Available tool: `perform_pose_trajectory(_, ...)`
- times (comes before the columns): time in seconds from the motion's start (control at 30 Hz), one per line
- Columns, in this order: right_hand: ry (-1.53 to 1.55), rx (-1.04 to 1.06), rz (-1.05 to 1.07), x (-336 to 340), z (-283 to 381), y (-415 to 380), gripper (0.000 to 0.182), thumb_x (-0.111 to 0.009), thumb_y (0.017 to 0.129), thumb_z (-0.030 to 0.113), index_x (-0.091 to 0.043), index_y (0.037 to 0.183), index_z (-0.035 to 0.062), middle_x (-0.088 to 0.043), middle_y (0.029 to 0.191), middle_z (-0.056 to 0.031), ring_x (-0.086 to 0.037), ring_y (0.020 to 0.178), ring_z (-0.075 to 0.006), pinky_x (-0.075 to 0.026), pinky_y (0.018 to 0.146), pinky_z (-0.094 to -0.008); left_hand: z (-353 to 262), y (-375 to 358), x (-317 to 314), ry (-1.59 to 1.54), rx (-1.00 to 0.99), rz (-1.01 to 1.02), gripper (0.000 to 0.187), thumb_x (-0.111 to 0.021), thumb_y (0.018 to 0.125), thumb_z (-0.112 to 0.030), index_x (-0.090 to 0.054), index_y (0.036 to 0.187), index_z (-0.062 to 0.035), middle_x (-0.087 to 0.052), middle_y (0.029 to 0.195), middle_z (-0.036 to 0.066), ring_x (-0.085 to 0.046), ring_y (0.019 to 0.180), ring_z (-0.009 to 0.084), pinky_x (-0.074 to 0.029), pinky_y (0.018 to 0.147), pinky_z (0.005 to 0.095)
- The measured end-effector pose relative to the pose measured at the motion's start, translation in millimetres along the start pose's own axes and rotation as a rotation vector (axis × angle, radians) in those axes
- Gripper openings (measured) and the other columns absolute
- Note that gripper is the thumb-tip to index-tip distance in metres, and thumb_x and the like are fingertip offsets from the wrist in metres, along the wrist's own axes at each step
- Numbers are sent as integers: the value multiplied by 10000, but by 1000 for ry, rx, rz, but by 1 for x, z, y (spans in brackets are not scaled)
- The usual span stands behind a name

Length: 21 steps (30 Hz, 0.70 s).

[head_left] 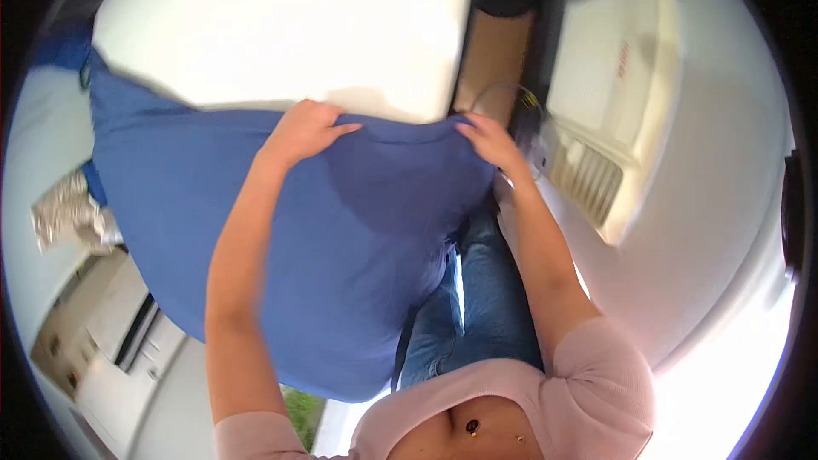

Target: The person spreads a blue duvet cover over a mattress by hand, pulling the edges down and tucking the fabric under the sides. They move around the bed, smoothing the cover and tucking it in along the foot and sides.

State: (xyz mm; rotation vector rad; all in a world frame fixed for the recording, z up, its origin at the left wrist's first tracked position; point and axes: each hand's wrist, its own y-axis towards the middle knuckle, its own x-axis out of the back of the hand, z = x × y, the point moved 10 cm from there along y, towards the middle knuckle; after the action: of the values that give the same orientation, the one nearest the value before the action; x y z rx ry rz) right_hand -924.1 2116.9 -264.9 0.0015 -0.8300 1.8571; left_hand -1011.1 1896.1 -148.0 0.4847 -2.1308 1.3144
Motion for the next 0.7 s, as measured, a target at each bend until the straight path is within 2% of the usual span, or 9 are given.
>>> perform_pose_trajectory(0.13, 145, 23, -19, 38, -4, -34, 326, -559, 875, 271, -603, 1016, -19, -644, 954, -72, -573, 853, -170, -440, 773, -298, -19, -13, 18, 141, -229, -237, 477, -561, 816, -457, -589, 611, -28, -574, 594, 144, -564, 666, 338, -401, 803, 399)
perform_pose_trajectory(0.2, 150, 15, -62, 32, -24, -11, 296, -560, 872, 256, -612, 986, -12, -646, 913, -95, -583, 842, -194, -438, 760, -304, -11, 3, 10, 292, -207, -406, 418, -572, 782, -488, -643, 691, -87, -596, 604, 85, -590, 731, 278, -370, 909, 406)
perform_pose_trajectory(0.27, -144, 15, -148, 19, -20, 6, 258, -568, 841, 198, -606, 1020, 15, -633, 939, -120, -585, 887, -245, -442, 786, -335, -7, -13, 9, 236, -177, -629, 424, -566, 770, -510, -650, 915, -121, -643, 879, 90, -552, 976, 250, -301, 992, 445)
perform_pose_trajectory(0.33, -552, 67, -369, 22, 1, 12, 294, -578, 819, 155, -578, 1072, 5, -608, 1009, -155, -559, 976, -281, -421, 858, -365, -7, -82, 36, 75, 18, -1123, 509, -544, 792, -501, -556, 1155, -144, -511, 1226, 114, -391, 1208, 264, -222, 1034, 491)
perform_pose_trajectory(0.37, -741, 88, -488, 22, 21, 12, 320, -582, 808, 134, -564, 1098, 0, -595, 1044, -173, -545, 1021, -300, -411, 894, -380, -1, -107, 31, -66, 105, -1101, 567, -536, 820, -472, -460, 1273, -140, -348, 1381, 128, -275, 1297, 301, -171, 1040, 531)
perform_pose_trajectory(0.47, -348, 488, -788, 17, 166, -36, 453, -578, 787, 155, -486, 1209, 18, -477, 1233, -218, -442, 1156, -376, -319, 977, -468, 8, -203, -25, -169, 370, -1170, 558, -534, 829, -450, -458, 1280, -131, -323, 1392, 157, -238, 1312, 348, -120, 1048, 550)
perform_pose_trajectory(0.6, -739, 666, -380, -107, 240, -40, 591, -515, 861, 378, -378, 1339, 58, -287, 1414, -205, -237, 1320, -346, -163, 1054, -501, -24, -231, -196, -308, 416, -798, 645, -579, 782, -459, -416, 1303, -116, -265, 1405, 215, -209, 1312, 410, -177, 1019, 589)
perform_pose_trajectory(0.67, -1007, 675, -345, -118, 220, -44, 611, -496, 868, 404, -358, 1354, 61, -272, 1427, -193, -255, 1316, -346, -188, 1046, -505, -100, -220, -260, -240, 31, -245, 608, -583, 769, -451, -444, 1259, -118, -287, 1400, 187, -229, 1323, 368, -212, 1039, 546)
perform_pose_trajectory(0.7, -1022, 613, -366, -104, 212, -39, 624, -484, 873, 421, -347, 1360, 56, -258, 1432, -197, -264, 1309, -359, -198, 1049, -495, -129, -228, -296, -249, -80, -212, 576, -578, 768, -419, -453, 1244, -119, -320, 1375, 179, -264, 1297, 352, -242, 1022, 525)
